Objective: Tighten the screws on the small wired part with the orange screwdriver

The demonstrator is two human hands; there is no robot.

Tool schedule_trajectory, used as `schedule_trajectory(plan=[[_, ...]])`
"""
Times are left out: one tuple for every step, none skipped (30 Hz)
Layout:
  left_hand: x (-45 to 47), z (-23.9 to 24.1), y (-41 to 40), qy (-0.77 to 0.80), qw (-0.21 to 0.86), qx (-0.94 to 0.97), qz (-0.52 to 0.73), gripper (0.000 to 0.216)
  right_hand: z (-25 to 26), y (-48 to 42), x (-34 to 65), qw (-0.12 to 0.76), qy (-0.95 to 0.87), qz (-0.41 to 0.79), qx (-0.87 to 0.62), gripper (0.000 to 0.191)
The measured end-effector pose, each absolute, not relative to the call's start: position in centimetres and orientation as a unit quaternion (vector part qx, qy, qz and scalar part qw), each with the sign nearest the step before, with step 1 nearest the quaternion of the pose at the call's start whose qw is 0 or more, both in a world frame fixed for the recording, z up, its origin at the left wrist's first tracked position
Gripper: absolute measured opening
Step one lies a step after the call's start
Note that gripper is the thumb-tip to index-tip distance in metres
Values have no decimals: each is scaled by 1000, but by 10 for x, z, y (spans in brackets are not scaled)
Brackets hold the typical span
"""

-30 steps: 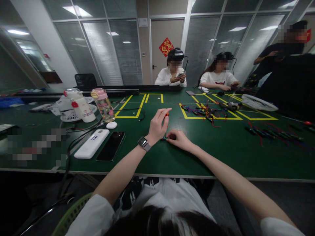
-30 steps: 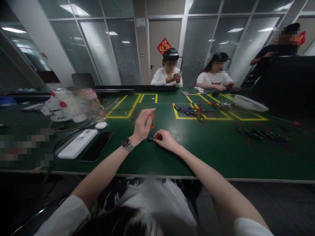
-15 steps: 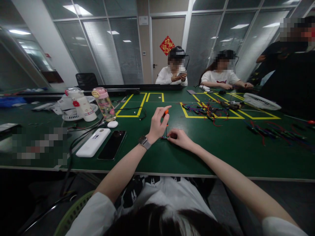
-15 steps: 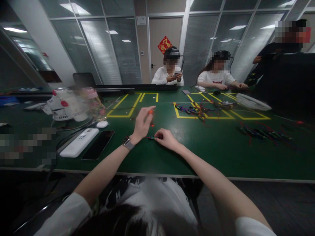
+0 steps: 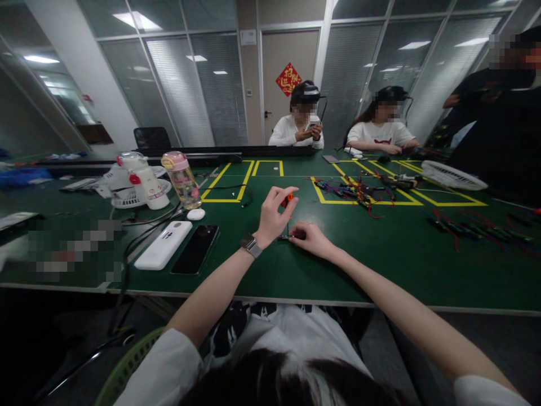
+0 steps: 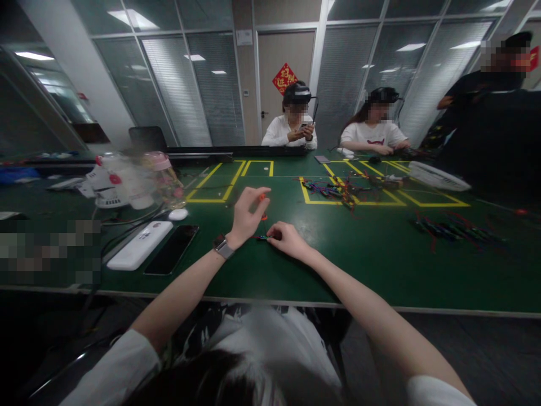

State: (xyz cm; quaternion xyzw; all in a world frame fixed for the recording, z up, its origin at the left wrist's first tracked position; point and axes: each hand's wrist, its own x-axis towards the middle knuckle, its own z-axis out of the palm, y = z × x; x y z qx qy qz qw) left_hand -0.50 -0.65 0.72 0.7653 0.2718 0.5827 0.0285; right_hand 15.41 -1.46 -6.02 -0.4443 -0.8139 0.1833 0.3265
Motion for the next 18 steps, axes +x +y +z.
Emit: schedule_trajectory(plan=[[-5, 7, -7, 263, 38, 769, 581, 25, -60, -15, 154, 326, -814, 184, -445, 8], [-5, 8, -7, 255, 48, 773, 579, 27, -60, -15, 154, 325, -814, 185, -445, 8], [-6, 8, -7, 249, 58, 776, 577, 29, -59, -15, 154, 325, -813, 186, -446, 8], [-5, 8, -7, 247, 63, 776, 577, 31, -59, -16, 154, 325, -813, 188, -446, 8], [-5, 8, -7, 251, 63, 774, 578, 30, -59, -16, 154, 326, -812, 189, -445, 8], [-5, 8, -6, 260, 56, 770, 580, 29, -59, -16, 154, 328, -811, 191, -445, 8], [-5, 8, -6, 272, 43, 762, 585, 27, -59, -16, 154, 329, -811, 192, -444, 8], [-5, 8, -5, 285, 28, 753, 592, 25, -59, -16, 153, 331, -811, 193, -443, 9], [-5, 7, -5, 297, 13, 744, 598, 23, -59, -16, 153, 330, -811, 193, -442, 9], [-6, 7, -4, 306, 1, 736, 604, 21, -60, -16, 153, 330, -812, 192, -441, 9], [-6, 7, -4, 310, -6, 730, 609, 20, -60, -15, 153, 330, -813, 191, -440, 9], [-6, 8, -5, 311, -9, 728, 611, 19, -60, -15, 153, 331, -814, 190, -439, 8], [-7, 8, -5, 309, -7, 728, 611, 18, -61, -15, 153, 332, -814, 188, -437, 8], [-7, 8, -6, 303, 0, 733, 609, 18, -61, -14, 153, 333, -815, 187, -436, 8], [-7, 9, -7, 295, 10, 740, 605, 20, -61, -14, 154, 334, -815, 186, -435, 8], [-7, 9, -7, 284, 22, 748, 599, 22, -61, -14, 153, 334, -815, 186, -435, 8], [-7, 9, -8, 272, 35, 758, 591, 25, -61, -14, 153, 333, -816, 186, -435, 8], [-7, 9, -8, 260, 48, 768, 583, 28, -61, -14, 153, 332, -815, 186, -437, 9]])
